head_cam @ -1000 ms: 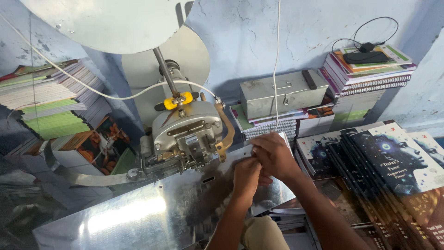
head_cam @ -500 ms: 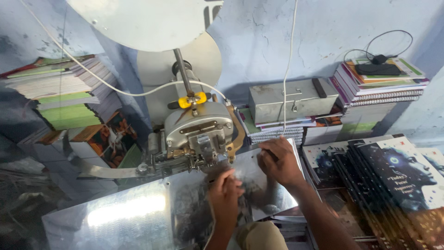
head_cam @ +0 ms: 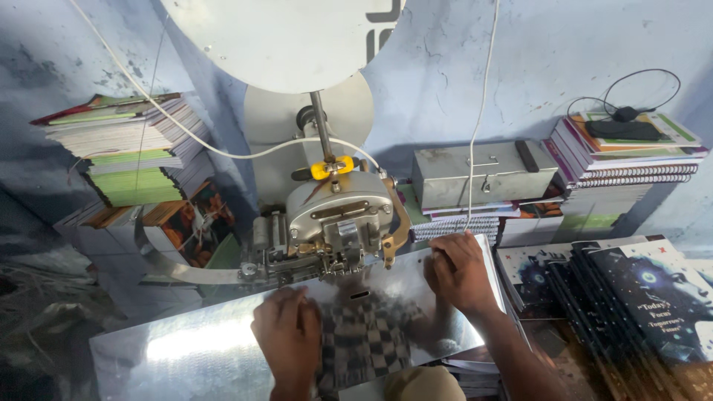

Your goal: The person repeatedly feeds notebooks into a binding machine, aligns them, and operates the machine to secure the binding. Finished notebooks are stacked on a nearby table. The process is repeated for multiple units throughout the clip.

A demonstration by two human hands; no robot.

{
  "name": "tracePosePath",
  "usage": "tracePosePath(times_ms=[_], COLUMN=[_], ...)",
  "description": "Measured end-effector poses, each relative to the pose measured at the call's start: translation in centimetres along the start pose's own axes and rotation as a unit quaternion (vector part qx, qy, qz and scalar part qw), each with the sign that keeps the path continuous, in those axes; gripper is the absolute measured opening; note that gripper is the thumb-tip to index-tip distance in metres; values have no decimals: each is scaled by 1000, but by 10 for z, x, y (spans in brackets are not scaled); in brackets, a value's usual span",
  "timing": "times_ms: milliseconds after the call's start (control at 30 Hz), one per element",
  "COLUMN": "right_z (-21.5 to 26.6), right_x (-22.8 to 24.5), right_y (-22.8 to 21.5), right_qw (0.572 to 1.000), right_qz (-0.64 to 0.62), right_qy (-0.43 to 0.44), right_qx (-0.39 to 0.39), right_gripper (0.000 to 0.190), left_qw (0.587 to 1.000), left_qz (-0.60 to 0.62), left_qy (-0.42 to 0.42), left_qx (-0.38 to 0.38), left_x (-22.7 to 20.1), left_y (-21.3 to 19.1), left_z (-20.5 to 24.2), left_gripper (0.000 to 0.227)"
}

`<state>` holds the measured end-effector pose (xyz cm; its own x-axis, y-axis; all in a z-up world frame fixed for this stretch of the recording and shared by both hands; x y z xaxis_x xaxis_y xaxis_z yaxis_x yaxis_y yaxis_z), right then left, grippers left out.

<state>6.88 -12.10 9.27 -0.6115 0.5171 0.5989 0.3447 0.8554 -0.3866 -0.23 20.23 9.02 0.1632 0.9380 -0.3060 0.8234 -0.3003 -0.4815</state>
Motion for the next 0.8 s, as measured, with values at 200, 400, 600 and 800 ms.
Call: tracePosePath(times_ms=[200, 400, 600, 800], right_z=[0, 3, 8, 13], right_x=[12, 17, 19, 20], right_y=[0, 6, 15, 20], right_qw=[1000, 998, 995, 993], right_qz=[5, 45, 90, 111], right_qy=[-15, -28, -39, -37], right_qx=[-9, -16, -26, -29], right_gripper=[19, 19, 21, 25], left_qw=[997, 997, 996, 995], left_qz=[-61, -64, -80, -95], left_qy=[-45, -25, -7, -7], left_qx=[30, 22, 25, 14], left_x=[36, 44, 54, 74], left_y=[0, -7, -18, -34], left_z=[-5, 2, 6, 6], left_gripper=[29, 35, 37, 35])
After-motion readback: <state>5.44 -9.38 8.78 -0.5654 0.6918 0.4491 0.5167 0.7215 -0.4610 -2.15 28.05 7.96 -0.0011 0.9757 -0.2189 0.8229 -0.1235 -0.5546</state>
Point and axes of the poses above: each hand's wrist, its own z-axis away from the middle knuckle, its own y-axis out of the palm, x = y × z, the point moved 10 cm from there along -z, towards the middle knuckle, and after that the axes turned 13 degrees about -z, right-handed, at the moved point
